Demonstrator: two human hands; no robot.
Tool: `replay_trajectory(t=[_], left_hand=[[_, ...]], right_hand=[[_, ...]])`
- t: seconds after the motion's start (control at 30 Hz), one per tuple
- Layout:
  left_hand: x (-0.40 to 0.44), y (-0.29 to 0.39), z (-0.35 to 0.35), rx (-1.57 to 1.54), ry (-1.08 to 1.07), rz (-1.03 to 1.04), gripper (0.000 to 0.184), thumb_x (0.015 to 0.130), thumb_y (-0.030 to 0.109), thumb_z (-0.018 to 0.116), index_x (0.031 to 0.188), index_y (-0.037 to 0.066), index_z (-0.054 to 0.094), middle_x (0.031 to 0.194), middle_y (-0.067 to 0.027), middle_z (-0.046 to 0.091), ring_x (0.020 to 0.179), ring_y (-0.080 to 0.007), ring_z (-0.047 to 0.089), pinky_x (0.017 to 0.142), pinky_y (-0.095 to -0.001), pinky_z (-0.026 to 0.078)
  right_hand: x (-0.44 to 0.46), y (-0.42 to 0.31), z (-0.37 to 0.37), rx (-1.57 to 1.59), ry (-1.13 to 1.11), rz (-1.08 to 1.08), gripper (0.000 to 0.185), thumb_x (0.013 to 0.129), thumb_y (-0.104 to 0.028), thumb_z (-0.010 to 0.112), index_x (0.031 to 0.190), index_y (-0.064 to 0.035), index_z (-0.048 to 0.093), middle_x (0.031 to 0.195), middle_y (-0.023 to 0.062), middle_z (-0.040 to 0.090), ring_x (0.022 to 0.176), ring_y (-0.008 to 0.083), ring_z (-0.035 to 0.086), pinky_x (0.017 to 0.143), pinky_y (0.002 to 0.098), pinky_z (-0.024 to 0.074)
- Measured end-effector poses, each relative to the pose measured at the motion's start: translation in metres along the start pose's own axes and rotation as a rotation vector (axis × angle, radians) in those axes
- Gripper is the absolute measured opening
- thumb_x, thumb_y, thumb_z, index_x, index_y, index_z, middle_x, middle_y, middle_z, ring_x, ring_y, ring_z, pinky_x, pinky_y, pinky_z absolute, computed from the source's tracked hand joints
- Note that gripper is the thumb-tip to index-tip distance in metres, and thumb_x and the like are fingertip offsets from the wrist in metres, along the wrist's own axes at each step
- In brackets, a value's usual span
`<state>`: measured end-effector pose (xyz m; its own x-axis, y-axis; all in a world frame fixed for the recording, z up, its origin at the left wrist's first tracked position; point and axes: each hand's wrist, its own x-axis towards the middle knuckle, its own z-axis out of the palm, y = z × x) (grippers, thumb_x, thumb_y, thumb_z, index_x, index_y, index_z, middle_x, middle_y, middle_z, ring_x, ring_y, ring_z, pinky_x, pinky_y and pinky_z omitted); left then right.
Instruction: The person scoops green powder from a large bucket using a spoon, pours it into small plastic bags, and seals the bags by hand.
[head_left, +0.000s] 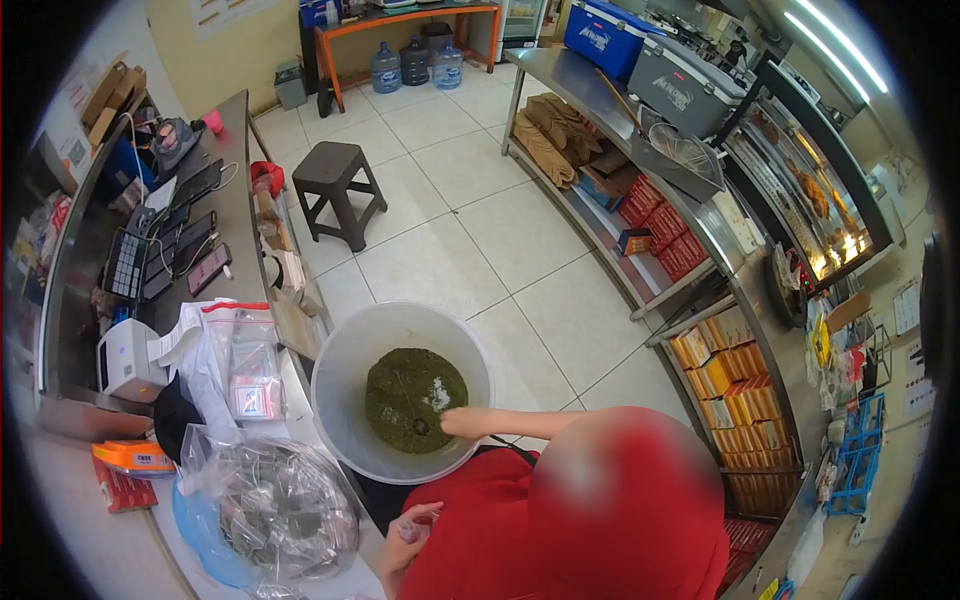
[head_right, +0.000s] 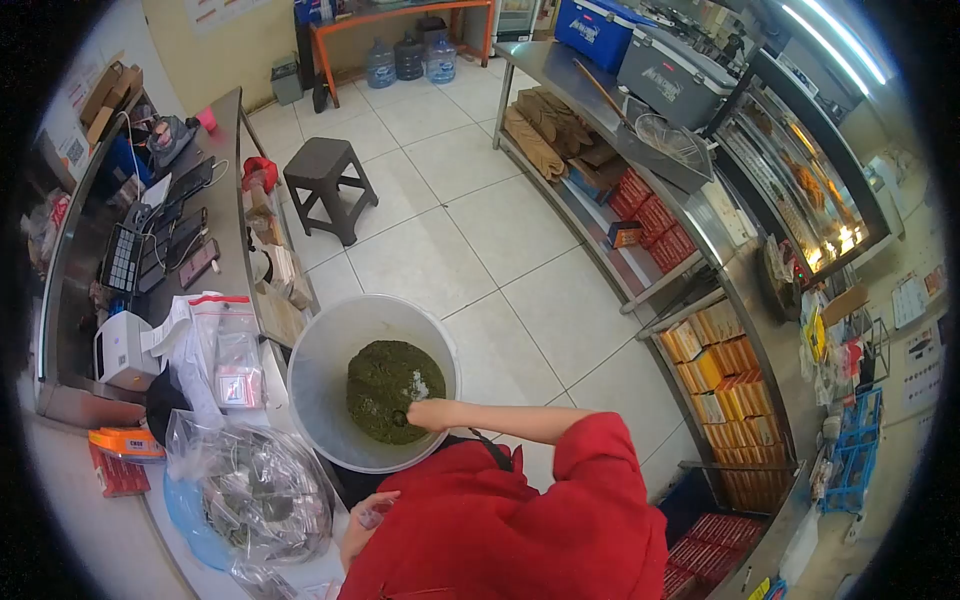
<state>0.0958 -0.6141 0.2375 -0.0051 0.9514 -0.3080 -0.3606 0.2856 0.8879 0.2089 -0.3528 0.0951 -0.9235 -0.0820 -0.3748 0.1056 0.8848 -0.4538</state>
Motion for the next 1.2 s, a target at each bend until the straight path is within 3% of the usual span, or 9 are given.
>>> replay_trajectory(t=[0.13, 0.33, 0.4, 0.5, 0.57, 0.63, 0.7, 0.87, 1.2], left_hand=[[-0.007, -0.022, 0.003, -0.088, 0.118, 0.005, 0.044, 0.074, -0.004, 0.055, 0.118, -0.002, 0.055, 0.105, -0.0071, 0.060, 0.099, -0.0125, 0.054, 0.089, -0.0281, 0.041], [-0.036, 0.003, -0.008, -0.267, 0.426, 0.145, 0.079, 0.064, 0.034, 0.082, 0.125, -0.002, 0.046, 0.101, -0.0055, 0.056, 0.095, -0.0145, 0.054, 0.085, -0.0264, 0.042], [-0.049, -0.001, -0.020, -0.198, 0.590, 0.166, 0.077, 0.065, 0.029, 0.081, 0.126, 0.001, 0.046, 0.104, -0.0037, 0.053, 0.096, -0.0137, 0.052, 0.084, -0.0259, 0.041], [-0.051, 0.013, -0.024, -0.137, 0.697, 0.207, 0.074, 0.066, 0.025, 0.080, 0.127, 0.003, 0.044, 0.107, -0.0035, 0.052, 0.099, -0.0137, 0.050, 0.085, -0.0265, 0.040], [-0.051, 0.008, -0.032, -0.078, 0.713, 0.257, 0.073, 0.068, 0.021, 0.079, 0.129, 0.004, 0.042, 0.108, -0.0036, 0.052, 0.101, -0.0140, 0.050, 0.087, -0.0275, 0.040], [-0.051, 0.011, -0.032, -0.079, 0.730, 0.246, 0.071, 0.069, 0.019, 0.078, 0.129, 0.005, 0.042, 0.109, -0.0042, 0.052, 0.102, -0.0144, 0.049, 0.088, -0.0286, 0.040], [-0.039, 0.025, -0.030, -0.071, 0.707, 0.243, 0.064, 0.071, 0.015, 0.077, 0.126, 0.004, 0.045, 0.110, -0.0052, 0.053, 0.101, -0.0148, 0.051, 0.089, -0.0299, 0.041], [0.016, 0.028, -0.040, 0.156, 0.809, 0.284, 0.059, 0.066, 0.016, 0.081, 0.117, 0.004, 0.053, 0.103, -0.0027, 0.060, 0.085, -0.0126, 0.058, 0.073, -0.0267, 0.046], [0.122, -0.006, -0.050, 0.556, 0.982, 0.368, 0.057, 0.063, 0.026, 0.084, 0.109, 0.004, 0.058, 0.099, -0.0097, 0.064, 0.094, -0.0196, 0.061, 0.084, -0.0308, 0.046]], right_hand=[[0.054, 0.017, -0.014, -0.022, 0.132, 0.216, 0.012, 0.072, -0.004, 0.059, 0.079, 0.0028, 0.067, 0.088, 0.0199, 0.064, 0.088, 0.0310, 0.065, 0.071, 0.0431, 0.0535], [0.107, 0.031, 0.057, -0.029, -0.120, 0.557, 0.013, 0.067, -0.001, 0.065, 0.080, 0.0009, 0.068, 0.088, 0.0169, 0.068, 0.088, 0.0290, 0.066, 0.057, 0.0405, 0.0550], [0.099, 0.012, 0.066, -0.134, -0.259, 0.131, 0.014, 0.066, 0.000, 0.062, 0.078, 0.0014, 0.068, 0.084, 0.0173, 0.068, 0.081, 0.0290, 0.067, 0.051, 0.0403, 0.0529], [0.105, 0.016, 0.061, 0.154, -0.433, 0.264, 0.014, 0.065, -0.003, 0.059, 0.075, 0.0025, 0.068, 0.075, 0.0202, 0.066, 0.071, 0.0294, 0.067, 0.053, 0.0423, 0.0514], [0.106, 0.046, 0.044, 0.116, -0.373, -0.045, 0.013, 0.068, -0.011, 0.064, 0.073, 0.0001, 0.066, 0.060, 0.0105, 0.063, 0.052, 0.0209, 0.061, 0.047, 0.0356, 0.0477], [0.103, 0.092, 0.029, 0.273, 0.016, -0.962, 0.019, 0.068, -0.012, 0.066, 0.084, -0.0029, 0.070, 0.067, 0.0066, 0.067, 0.056, 0.0240, 0.061, 0.047, 0.0347, 0.0462], [0.056, 0.057, -0.044, 0.911, -0.396, 0.295, 0.018, 0.075, -0.004, 0.062, 0.090, -0.0036, 0.071, 0.080, 0.0022, 0.070, 0.056, 0.0070, 0.054, 0.043, 0.0239, 0.0391], [-0.003, 0.025, -0.108, 1.234, -0.161, 0.388, 0.025, 0.082, -0.003, 0.054, 0.102, 0.0049, 0.066, 0.082, 0.0069, 0.067, 0.051, 0.0034, 0.039, 0.045, 0.0179, 0.0309], [-0.059, -0.040, -0.138, 1.101, 0.501, 0.347, 0.024, 0.081, -0.002, 0.059, 0.104, -0.0027, 0.068, 0.083, 0.0029, 0.063, 0.051, 0.0043, 0.040, 0.046, 0.0206, 0.0297]])
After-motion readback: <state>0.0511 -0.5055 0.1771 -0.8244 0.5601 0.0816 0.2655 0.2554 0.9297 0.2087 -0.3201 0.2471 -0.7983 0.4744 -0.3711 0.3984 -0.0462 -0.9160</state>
